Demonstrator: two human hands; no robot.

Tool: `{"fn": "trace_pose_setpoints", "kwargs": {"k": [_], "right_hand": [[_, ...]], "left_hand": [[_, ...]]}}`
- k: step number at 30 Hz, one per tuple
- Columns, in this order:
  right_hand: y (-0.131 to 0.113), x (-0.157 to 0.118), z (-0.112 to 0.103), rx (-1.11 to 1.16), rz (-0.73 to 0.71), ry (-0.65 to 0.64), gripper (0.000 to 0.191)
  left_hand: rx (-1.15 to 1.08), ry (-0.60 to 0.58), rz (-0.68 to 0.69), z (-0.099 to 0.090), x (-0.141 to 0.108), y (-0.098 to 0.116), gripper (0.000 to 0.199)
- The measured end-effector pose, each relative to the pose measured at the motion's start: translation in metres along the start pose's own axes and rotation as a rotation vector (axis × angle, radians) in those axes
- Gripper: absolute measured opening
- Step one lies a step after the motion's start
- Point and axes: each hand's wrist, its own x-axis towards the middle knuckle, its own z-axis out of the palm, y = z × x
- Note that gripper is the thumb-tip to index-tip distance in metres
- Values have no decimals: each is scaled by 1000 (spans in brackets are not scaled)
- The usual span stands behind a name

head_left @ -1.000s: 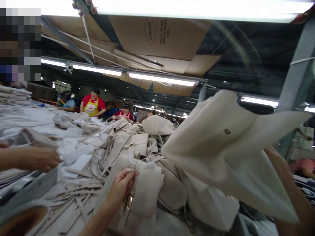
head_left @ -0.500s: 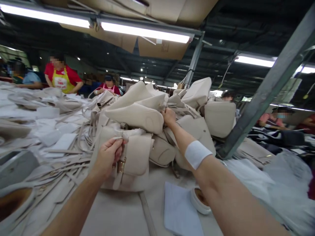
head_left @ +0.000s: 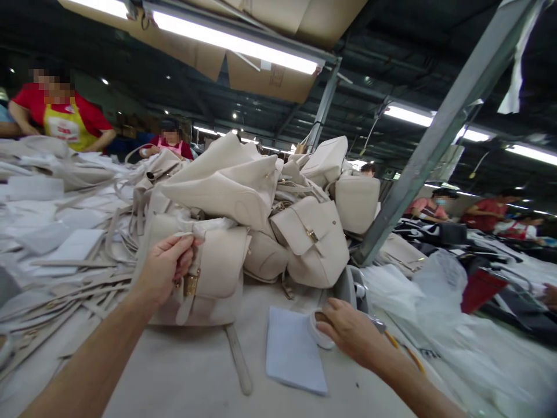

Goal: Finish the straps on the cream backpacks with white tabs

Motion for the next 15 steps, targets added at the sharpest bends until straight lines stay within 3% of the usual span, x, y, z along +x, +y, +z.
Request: {"fn": "trace_pose_setpoints", "kwargs": {"k": [2, 4, 7, 10, 12, 15], "right_hand": [[7, -17, 32, -65, 29, 18, 24], [13, -18, 46, -86, 28, 5, 25], [16, -10, 39, -117, 42, 1, 21], [9, -9, 24, -120, 57, 117, 24], [-3, -17, 21, -31, -24, 143, 27], [-25, -34, 34, 107, -204, 92, 27]], "left_hand": [[5, 4, 15, 2, -1, 0, 22], [13, 5, 16, 3, -1, 1, 21], [21, 0, 12, 3, -4, 3, 21], [19, -18, 2, 2, -7, 4, 22], [22, -21, -1, 3, -9, 5, 22], [30, 2, 11, 4, -11, 6, 21]]}}
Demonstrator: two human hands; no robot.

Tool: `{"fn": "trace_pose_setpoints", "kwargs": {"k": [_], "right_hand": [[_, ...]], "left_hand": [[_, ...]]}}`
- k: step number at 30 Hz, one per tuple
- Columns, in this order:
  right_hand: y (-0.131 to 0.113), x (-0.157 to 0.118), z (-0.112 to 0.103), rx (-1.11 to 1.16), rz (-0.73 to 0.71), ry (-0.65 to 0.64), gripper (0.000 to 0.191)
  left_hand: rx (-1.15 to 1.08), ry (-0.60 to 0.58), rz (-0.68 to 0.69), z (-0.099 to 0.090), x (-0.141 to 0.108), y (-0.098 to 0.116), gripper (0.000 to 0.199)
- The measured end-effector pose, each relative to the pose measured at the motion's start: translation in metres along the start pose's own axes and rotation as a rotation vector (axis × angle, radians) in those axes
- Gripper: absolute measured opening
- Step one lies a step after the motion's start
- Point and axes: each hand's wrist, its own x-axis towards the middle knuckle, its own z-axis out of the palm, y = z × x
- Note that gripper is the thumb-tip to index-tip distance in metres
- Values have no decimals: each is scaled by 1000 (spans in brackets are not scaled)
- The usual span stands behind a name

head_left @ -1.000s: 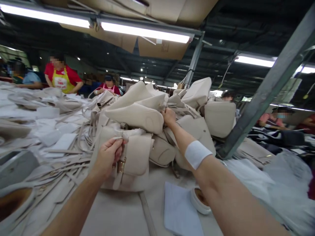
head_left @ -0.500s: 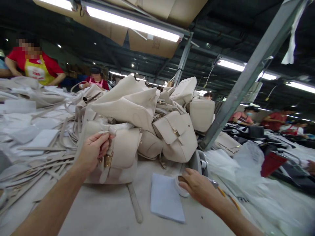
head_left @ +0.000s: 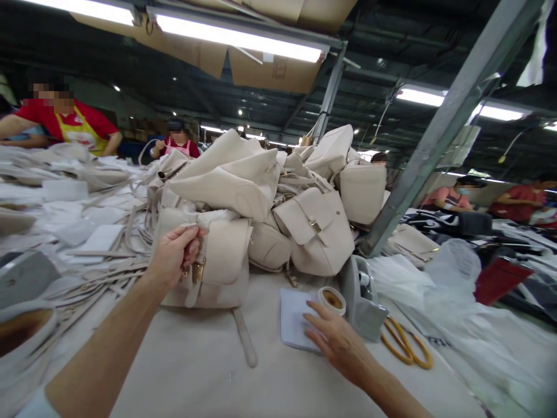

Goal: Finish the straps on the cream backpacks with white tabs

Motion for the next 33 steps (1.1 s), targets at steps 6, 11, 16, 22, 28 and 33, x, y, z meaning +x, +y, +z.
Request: {"fn": "trace_pose_setpoints", "kwargs": {"k": [6, 11, 16, 22, 28, 33], "right_hand": [[-17, -9, 40, 58, -37, 39, 28], [-9, -8, 35, 276, -7, 69, 26], [20, 12, -2, 242, 226, 104, 34], [68, 65, -31, 7, 455, -151, 46], [90, 70, -36, 83, 359, -245, 10], [88, 59, -22, 38, 369, -273, 22]], "left_hand": [[20, 18, -10, 3, 0, 1, 20], [11, 21, -15, 2, -1, 1, 21], [13, 16, -12, 0, 1, -1, 22], [13, 33, -10, 2, 2, 0, 19], [24, 10, -29, 0, 2, -1, 22], [10, 44, 10, 1, 5, -5, 19]]}}
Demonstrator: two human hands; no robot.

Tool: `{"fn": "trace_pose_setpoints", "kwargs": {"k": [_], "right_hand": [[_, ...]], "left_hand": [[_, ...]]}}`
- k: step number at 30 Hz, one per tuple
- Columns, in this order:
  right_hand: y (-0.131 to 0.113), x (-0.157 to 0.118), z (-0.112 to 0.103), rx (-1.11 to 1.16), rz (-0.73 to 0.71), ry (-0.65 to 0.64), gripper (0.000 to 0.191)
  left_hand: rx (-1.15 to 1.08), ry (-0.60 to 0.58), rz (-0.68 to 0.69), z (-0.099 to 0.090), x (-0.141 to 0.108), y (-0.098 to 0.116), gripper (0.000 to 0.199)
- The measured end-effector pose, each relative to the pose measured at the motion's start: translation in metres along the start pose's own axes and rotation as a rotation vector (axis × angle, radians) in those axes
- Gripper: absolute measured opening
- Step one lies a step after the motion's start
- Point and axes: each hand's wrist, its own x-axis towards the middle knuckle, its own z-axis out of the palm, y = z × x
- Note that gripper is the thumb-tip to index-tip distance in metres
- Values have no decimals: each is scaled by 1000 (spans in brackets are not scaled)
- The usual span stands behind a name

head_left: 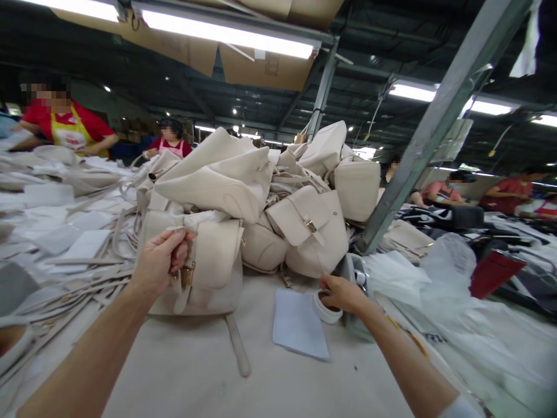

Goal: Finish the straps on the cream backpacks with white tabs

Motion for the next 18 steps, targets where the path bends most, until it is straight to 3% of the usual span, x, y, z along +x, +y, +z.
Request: {"fn": "trace_pose_setpoints", "kwargs": {"k": [4, 8, 13, 18], "right_hand": [[-4, 5, 11, -40, 8, 43, 19], [-11, -1, 1, -66, -18, 87, 9], [-31, -48, -4, -35, -84, 201, 26], [-42, -93, 22, 75, -225, 160, 24]], "left_hand": [[2, -9, -8, 0, 0, 1, 18], [1, -22, -9, 0, -3, 2, 19], [6, -33, -5, 0, -3, 2, 18], [17, -43, 2, -1, -1, 1, 17]]}}
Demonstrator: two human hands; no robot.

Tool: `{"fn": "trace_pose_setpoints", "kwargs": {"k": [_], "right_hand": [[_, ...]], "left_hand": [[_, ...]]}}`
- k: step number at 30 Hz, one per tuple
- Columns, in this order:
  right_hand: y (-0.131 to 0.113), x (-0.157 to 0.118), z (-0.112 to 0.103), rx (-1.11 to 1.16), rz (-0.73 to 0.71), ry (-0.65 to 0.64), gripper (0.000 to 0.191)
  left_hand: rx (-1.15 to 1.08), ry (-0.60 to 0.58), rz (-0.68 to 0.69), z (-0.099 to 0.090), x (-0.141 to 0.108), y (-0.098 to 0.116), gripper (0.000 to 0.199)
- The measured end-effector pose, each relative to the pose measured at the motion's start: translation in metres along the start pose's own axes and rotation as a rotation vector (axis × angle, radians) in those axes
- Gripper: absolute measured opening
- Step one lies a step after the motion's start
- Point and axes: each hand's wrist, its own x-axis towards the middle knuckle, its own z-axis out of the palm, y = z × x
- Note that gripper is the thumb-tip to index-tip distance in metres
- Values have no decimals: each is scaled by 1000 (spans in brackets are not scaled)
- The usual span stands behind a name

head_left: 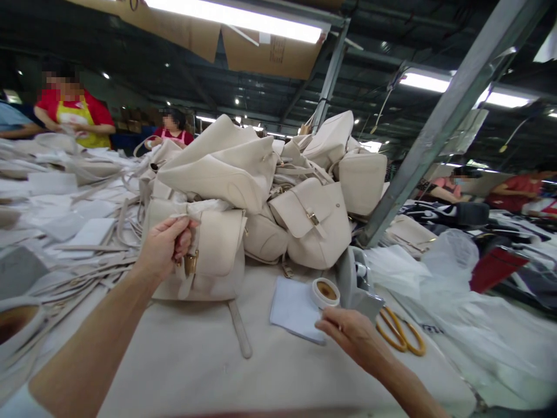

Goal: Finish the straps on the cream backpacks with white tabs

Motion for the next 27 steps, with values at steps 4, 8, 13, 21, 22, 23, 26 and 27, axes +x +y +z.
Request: {"fn": "trace_pose_setpoints", "kwargs": {"k": [4, 8, 13, 21, 22, 23, 26, 27], "right_hand": [[-1, -7, 21, -26, -201, 10, 25], [2, -1, 35, -85, -241, 21, 20], [8, 2, 40, 75, -147, 20, 23], [15, 8, 42, 646, 159, 2, 23], [16, 9, 42, 693, 172, -10, 27], [16, 10, 41, 735, 178, -21, 32], [11, 11, 37, 753, 160, 23, 36], [6, 11, 35, 713, 131, 66, 34]], "left_hand": [[2, 9, -2, 1, -1, 1, 17], [-5, 8, -11, 1, -2, 3, 17], [-11, 16, -10, 1, -1, 3, 17], [-4, 22, -2, 3, -1, 2, 18], [-7, 16, -6, 2, -1, 3, 18], [-11, 9, -12, 2, -1, 3, 19], [-24, -11, -40, 0, -1, 3, 22], [-28, -17, -53, 0, -1, 4, 24]]}}
